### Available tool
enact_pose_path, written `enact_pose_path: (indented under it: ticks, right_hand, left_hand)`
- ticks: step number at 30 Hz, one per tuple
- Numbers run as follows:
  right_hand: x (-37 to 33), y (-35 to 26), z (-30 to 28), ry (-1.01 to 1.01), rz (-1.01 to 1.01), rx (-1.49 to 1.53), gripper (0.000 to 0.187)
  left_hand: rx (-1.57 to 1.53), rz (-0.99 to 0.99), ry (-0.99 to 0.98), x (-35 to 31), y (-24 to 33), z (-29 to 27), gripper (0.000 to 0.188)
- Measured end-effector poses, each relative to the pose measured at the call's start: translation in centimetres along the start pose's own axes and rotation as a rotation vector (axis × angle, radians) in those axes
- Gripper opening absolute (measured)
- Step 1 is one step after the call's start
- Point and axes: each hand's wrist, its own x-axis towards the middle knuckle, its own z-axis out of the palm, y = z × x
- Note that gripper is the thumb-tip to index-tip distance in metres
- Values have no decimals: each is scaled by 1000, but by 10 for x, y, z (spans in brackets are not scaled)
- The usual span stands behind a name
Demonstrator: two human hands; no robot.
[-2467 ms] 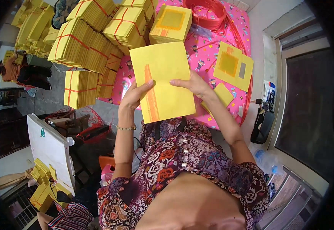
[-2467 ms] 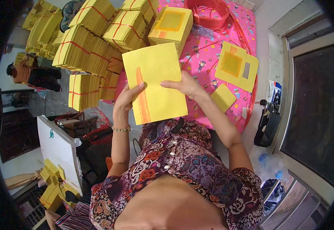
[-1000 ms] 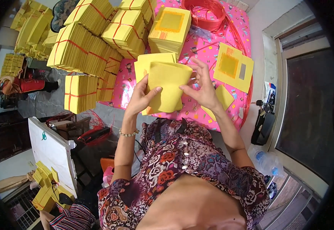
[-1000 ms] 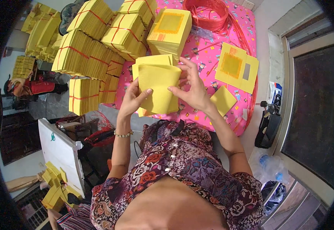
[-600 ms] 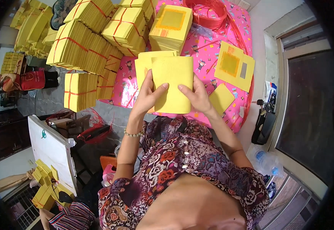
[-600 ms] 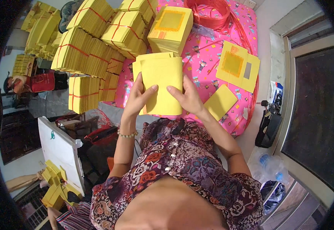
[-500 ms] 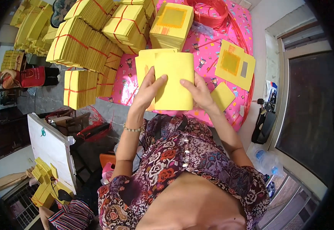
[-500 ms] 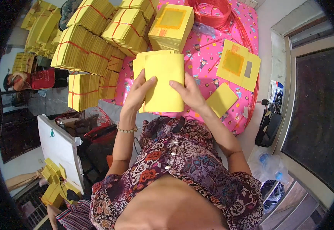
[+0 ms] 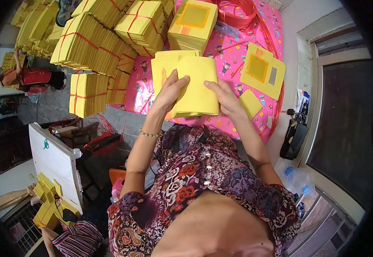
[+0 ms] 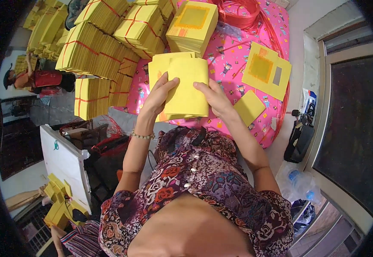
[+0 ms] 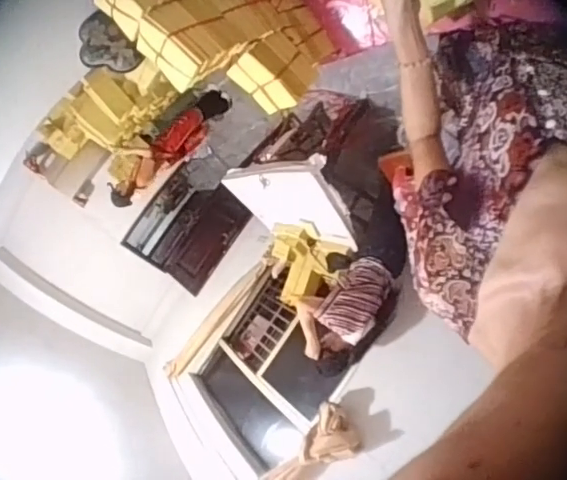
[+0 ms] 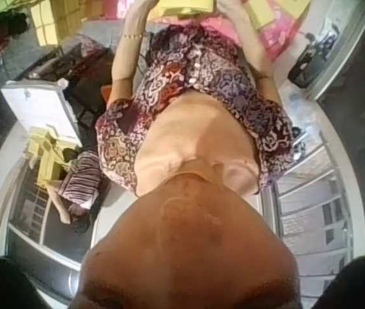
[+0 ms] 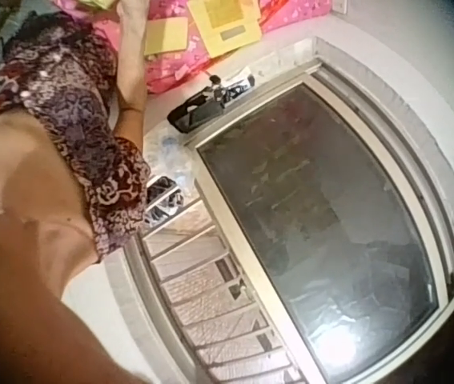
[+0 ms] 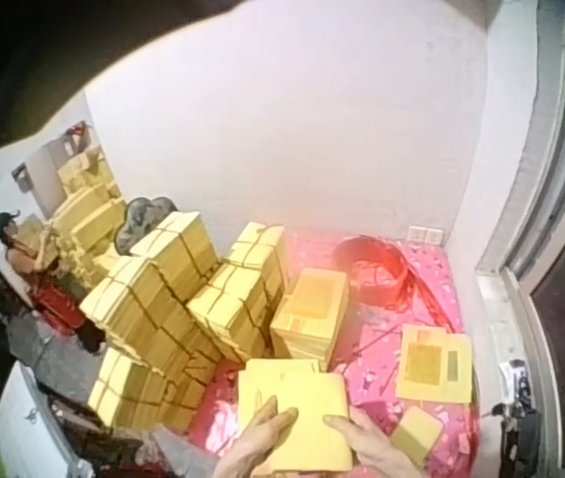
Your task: Sorting, stacking, and bundling joss paper with rubber bands.
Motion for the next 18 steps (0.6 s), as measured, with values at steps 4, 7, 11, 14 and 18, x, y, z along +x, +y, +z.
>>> enact_pose_path:
  ticks: [4, 7, 11, 14, 18]
  right_hand:
    - [2, 0, -3, -14, 50, 23, 36]
    - [2, -1, -3, -14, 38, 15, 37]
    - [-2, 1, 1, -22, -157, -136, 41]
    - [-11, -4, 6, -69, -392, -358, 52]
    - [-23, -11, 6, -140, -465, -412, 58]
  left_hand:
    - [-5, -3, 25, 0, 1, 2, 40]
    - [-8, -1, -9, 5, -7, -2, 41]
    - [52, 126, -48, 2, -10, -3, 40]
    - [62, 275, -27, -6, -12, 7, 40]
    - [27, 433, 11, -21, -17, 24, 41]
